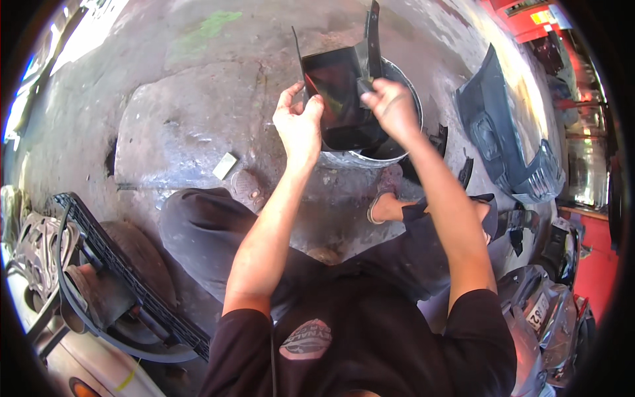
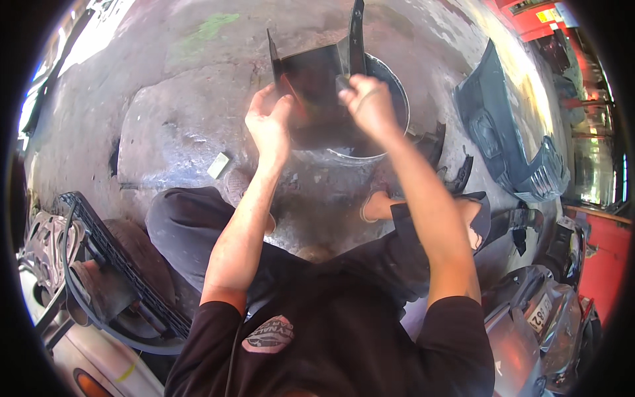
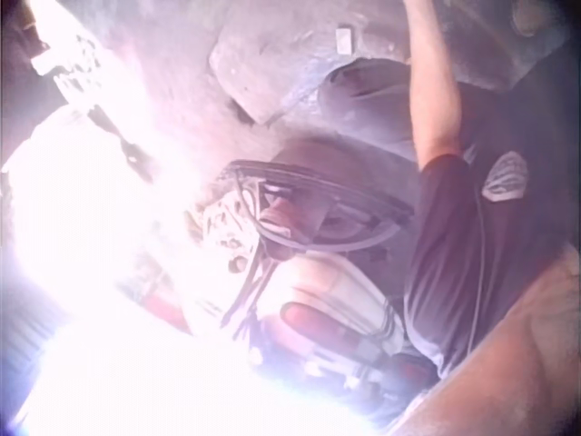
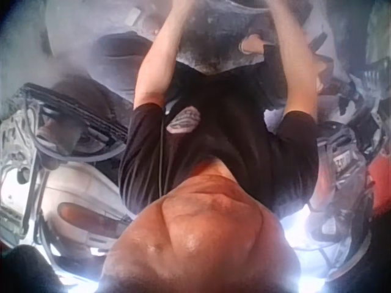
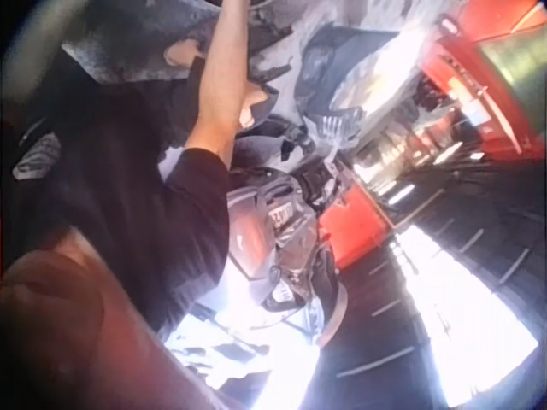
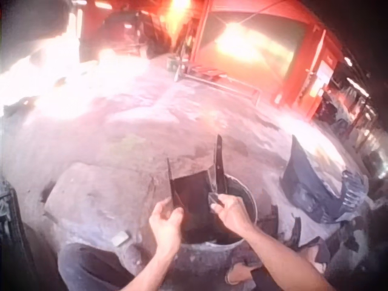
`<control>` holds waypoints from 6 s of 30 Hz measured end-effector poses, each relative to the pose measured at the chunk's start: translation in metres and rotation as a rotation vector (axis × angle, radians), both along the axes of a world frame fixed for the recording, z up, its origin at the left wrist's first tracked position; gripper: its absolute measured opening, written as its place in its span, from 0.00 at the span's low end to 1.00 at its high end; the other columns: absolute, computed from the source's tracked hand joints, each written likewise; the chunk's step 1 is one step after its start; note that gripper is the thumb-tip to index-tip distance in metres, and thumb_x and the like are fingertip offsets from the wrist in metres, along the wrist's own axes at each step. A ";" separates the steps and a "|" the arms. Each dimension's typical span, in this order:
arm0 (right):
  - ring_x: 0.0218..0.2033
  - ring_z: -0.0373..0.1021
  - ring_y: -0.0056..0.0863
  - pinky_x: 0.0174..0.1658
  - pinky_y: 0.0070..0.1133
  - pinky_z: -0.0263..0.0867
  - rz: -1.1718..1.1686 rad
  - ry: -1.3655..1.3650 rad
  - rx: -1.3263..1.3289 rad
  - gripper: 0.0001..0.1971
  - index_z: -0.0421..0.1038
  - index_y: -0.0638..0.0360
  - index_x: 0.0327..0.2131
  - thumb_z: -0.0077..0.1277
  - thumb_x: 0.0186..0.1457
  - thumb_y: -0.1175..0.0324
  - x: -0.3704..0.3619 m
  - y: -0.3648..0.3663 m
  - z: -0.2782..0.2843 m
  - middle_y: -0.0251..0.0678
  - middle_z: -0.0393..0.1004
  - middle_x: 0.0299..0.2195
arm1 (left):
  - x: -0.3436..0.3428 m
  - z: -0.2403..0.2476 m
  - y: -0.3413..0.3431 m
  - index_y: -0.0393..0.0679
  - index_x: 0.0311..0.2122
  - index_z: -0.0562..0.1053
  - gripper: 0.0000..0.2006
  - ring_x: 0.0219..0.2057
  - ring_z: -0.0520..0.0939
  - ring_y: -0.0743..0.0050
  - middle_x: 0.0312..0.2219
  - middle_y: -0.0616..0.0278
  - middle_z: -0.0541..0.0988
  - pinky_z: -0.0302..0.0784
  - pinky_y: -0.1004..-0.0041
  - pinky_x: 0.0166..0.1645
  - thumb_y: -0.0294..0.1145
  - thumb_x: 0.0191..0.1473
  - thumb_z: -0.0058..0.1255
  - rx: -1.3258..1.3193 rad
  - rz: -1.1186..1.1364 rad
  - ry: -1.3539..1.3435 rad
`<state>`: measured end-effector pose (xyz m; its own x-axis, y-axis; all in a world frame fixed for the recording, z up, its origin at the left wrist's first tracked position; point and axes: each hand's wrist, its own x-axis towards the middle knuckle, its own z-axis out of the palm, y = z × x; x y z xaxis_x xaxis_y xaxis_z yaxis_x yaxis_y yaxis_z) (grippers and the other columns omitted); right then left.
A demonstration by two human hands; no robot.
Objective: The person sits on the floor and scrubs a black plastic car part with a sponge and water from a bucket. They repeatedly dip the sponge into the bucket and scrub different areas of the part, including edges and crevices. Another person walks by in the background at one point.
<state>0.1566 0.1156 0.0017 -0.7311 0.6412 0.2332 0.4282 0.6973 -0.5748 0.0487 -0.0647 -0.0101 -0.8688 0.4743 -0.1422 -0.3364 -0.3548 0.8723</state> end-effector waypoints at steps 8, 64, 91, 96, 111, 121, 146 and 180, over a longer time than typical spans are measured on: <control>0.36 0.77 0.57 0.38 0.41 0.71 -0.088 -0.082 -0.034 0.09 0.76 0.59 0.38 0.57 0.52 0.70 -0.002 -0.019 -0.019 0.54 0.79 0.28 | 0.007 0.004 -0.001 0.28 0.57 0.71 0.26 0.30 0.78 0.83 0.32 0.60 0.81 0.74 0.78 0.36 0.25 0.52 0.57 -0.153 0.000 0.153; 0.32 0.76 0.58 0.35 0.45 0.70 -0.158 -0.183 0.157 0.14 0.70 0.59 0.35 0.64 0.53 0.64 -0.022 0.025 -0.024 0.51 0.79 0.26 | 0.008 -0.014 0.019 0.33 0.49 0.77 0.21 0.23 0.84 0.64 0.30 0.44 0.84 0.80 0.70 0.33 0.24 0.47 0.55 -0.291 0.177 0.626; 0.27 0.74 0.56 0.30 0.41 0.67 -0.141 0.057 0.168 0.12 0.64 0.60 0.31 0.60 0.56 0.70 -0.008 0.019 -0.045 0.48 0.73 0.20 | 0.007 -0.010 0.017 0.30 0.49 0.75 0.17 0.28 0.77 0.83 0.30 0.61 0.81 0.73 0.78 0.33 0.23 0.53 0.47 -0.273 -0.019 0.297; 0.31 0.76 0.55 0.33 0.44 0.71 -0.103 0.010 0.164 0.11 0.66 0.58 0.37 0.59 0.57 0.67 0.008 0.028 -0.040 0.48 0.79 0.27 | 0.014 -0.007 0.022 0.30 0.46 0.76 0.15 0.28 0.76 0.83 0.30 0.62 0.81 0.73 0.78 0.32 0.22 0.53 0.48 -0.203 -0.040 0.341; 0.32 0.77 0.53 0.37 0.39 0.70 -0.244 -0.089 -0.189 0.11 0.71 0.59 0.39 0.59 0.57 0.65 0.050 0.038 -0.063 0.51 0.78 0.25 | -0.012 -0.013 0.017 0.34 0.37 0.78 0.08 0.22 0.73 0.87 0.24 0.67 0.80 0.67 0.82 0.27 0.20 0.52 0.50 -0.131 0.019 0.147; 0.29 0.75 0.51 0.34 0.38 0.68 -0.264 -0.086 -0.062 0.11 0.74 0.65 0.35 0.62 0.52 0.70 0.025 0.056 -0.048 0.51 0.74 0.23 | -0.033 -0.012 0.016 0.33 0.28 0.74 0.03 0.18 0.67 0.89 0.17 0.72 0.73 0.58 0.79 0.21 0.21 0.50 0.49 -0.224 -0.075 0.248; 0.57 0.68 0.43 0.45 0.34 0.76 -0.410 0.215 -0.714 0.40 0.49 0.68 0.69 0.57 0.62 0.59 0.069 0.081 -0.011 0.55 0.64 0.60 | -0.003 -0.021 0.027 0.38 0.51 0.68 0.14 0.24 0.73 0.86 0.30 0.66 0.77 0.69 0.81 0.28 0.20 0.60 0.48 -0.069 -0.071 0.396; 0.56 0.72 0.54 0.59 0.40 0.68 -0.272 -0.773 -0.446 0.19 0.70 0.68 0.53 0.44 0.62 0.68 -0.013 0.089 -0.216 0.59 0.75 0.53 | -0.057 -0.152 0.167 0.31 0.64 0.63 0.33 0.59 0.77 0.44 0.53 0.36 0.77 0.73 0.57 0.62 0.38 0.57 0.53 -1.391 -1.120 0.947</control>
